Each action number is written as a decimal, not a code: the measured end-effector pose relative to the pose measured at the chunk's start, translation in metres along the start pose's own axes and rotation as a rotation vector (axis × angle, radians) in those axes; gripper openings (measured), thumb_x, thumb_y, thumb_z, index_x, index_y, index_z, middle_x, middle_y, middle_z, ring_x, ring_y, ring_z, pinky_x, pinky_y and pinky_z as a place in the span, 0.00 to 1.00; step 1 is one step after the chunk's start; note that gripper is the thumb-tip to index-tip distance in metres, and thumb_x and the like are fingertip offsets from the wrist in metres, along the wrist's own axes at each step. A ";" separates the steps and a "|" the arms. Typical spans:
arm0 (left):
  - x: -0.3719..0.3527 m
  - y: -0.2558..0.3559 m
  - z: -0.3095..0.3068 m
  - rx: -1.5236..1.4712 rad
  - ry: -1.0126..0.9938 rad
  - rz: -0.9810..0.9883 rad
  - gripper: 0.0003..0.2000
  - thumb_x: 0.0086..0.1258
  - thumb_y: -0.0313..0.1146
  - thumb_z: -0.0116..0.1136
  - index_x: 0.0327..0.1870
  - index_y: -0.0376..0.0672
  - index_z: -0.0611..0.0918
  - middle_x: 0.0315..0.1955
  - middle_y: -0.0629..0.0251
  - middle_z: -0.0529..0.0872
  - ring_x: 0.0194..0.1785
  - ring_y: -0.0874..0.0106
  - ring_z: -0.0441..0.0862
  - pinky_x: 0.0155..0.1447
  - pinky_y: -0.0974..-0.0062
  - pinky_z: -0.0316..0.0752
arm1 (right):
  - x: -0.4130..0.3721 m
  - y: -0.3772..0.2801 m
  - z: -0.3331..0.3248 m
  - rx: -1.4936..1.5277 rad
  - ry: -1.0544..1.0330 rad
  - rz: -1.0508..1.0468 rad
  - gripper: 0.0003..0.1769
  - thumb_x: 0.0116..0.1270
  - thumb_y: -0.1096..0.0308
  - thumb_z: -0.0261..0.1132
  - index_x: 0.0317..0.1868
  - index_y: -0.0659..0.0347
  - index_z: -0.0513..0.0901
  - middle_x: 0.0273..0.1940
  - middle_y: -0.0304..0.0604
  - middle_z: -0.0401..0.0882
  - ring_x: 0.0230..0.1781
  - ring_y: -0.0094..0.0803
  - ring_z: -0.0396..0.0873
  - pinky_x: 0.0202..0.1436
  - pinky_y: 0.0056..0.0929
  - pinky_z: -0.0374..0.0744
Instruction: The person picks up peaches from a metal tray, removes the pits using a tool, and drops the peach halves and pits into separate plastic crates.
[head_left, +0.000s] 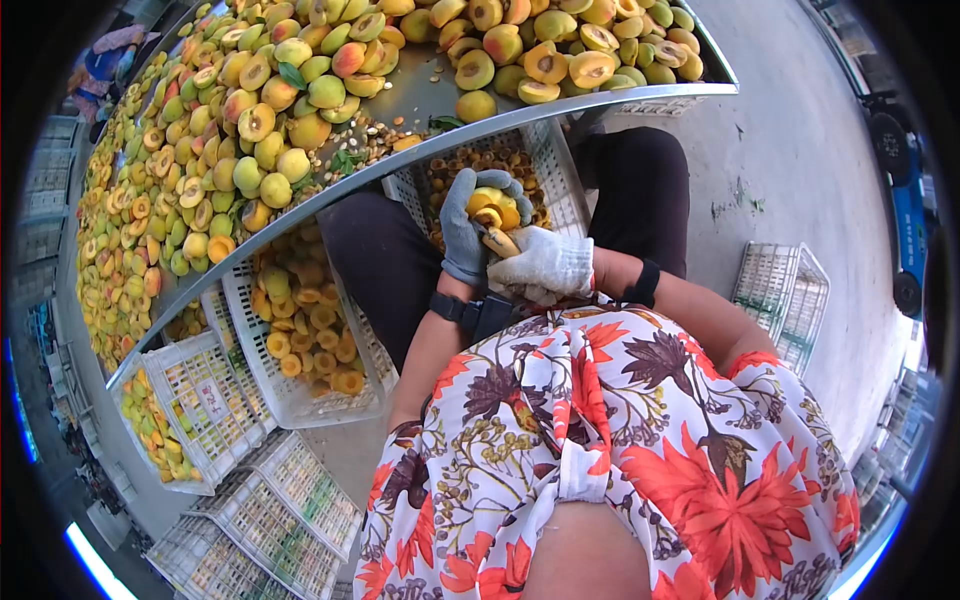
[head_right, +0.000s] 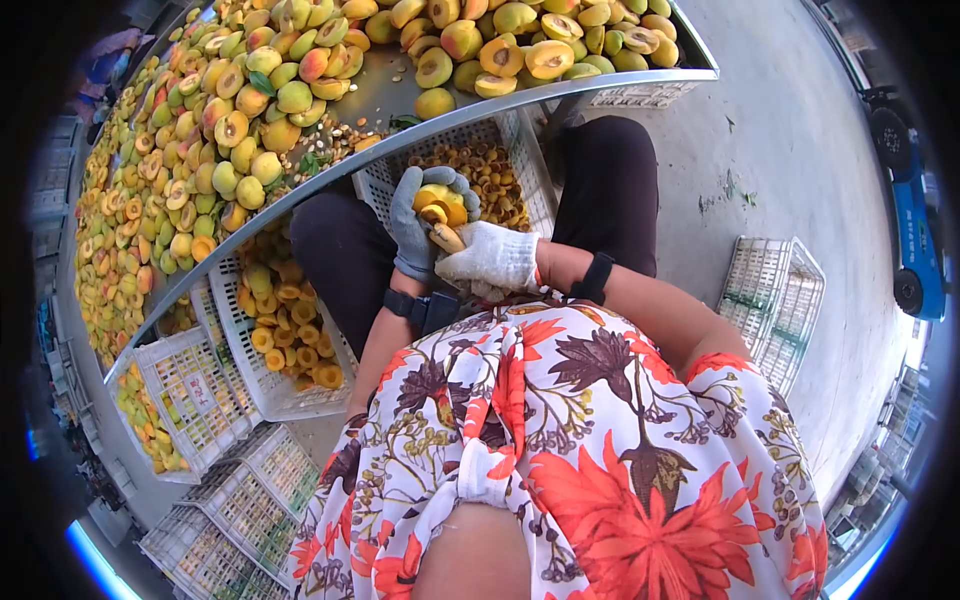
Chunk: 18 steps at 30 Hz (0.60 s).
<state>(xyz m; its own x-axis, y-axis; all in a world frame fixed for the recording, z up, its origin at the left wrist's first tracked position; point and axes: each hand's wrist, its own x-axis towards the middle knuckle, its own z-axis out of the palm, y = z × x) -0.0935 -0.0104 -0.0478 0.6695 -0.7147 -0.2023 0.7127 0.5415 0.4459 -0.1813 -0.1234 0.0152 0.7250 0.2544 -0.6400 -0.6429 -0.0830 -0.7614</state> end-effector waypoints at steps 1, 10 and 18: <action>0.000 -0.001 -0.001 -0.002 -0.005 0.026 0.24 0.79 0.51 0.47 0.43 0.35 0.83 0.35 0.54 0.86 0.35 0.60 0.86 0.41 0.65 0.84 | 0.001 -0.001 -0.001 -0.116 0.055 -0.052 0.15 0.61 0.59 0.68 0.41 0.62 0.82 0.27 0.40 0.82 0.26 0.28 0.81 0.30 0.29 0.79; 0.009 -0.001 -0.011 0.272 0.359 0.194 0.27 0.81 0.54 0.40 0.48 0.34 0.81 0.39 0.55 0.85 0.40 0.64 0.85 0.48 0.67 0.83 | -0.003 0.013 -0.004 -0.593 0.451 -0.306 0.19 0.64 0.57 0.65 0.47 0.65 0.78 0.34 0.60 0.84 0.37 0.58 0.84 0.40 0.49 0.81; -0.009 0.037 0.013 0.269 0.290 0.457 0.25 0.80 0.50 0.40 0.55 0.35 0.80 0.47 0.53 0.86 0.50 0.56 0.84 0.59 0.58 0.79 | 0.045 0.048 -0.077 -0.973 0.333 0.102 0.22 0.61 0.62 0.62 0.50 0.70 0.82 0.46 0.66 0.83 0.51 0.58 0.82 0.54 0.48 0.80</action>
<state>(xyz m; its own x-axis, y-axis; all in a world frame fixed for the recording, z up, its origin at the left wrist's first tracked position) -0.0756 0.0101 -0.0184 0.9522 -0.2655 -0.1508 0.2867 0.6074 0.7408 -0.1611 -0.1902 -0.0581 0.8051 -0.0651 -0.5895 -0.3349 -0.8702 -0.3614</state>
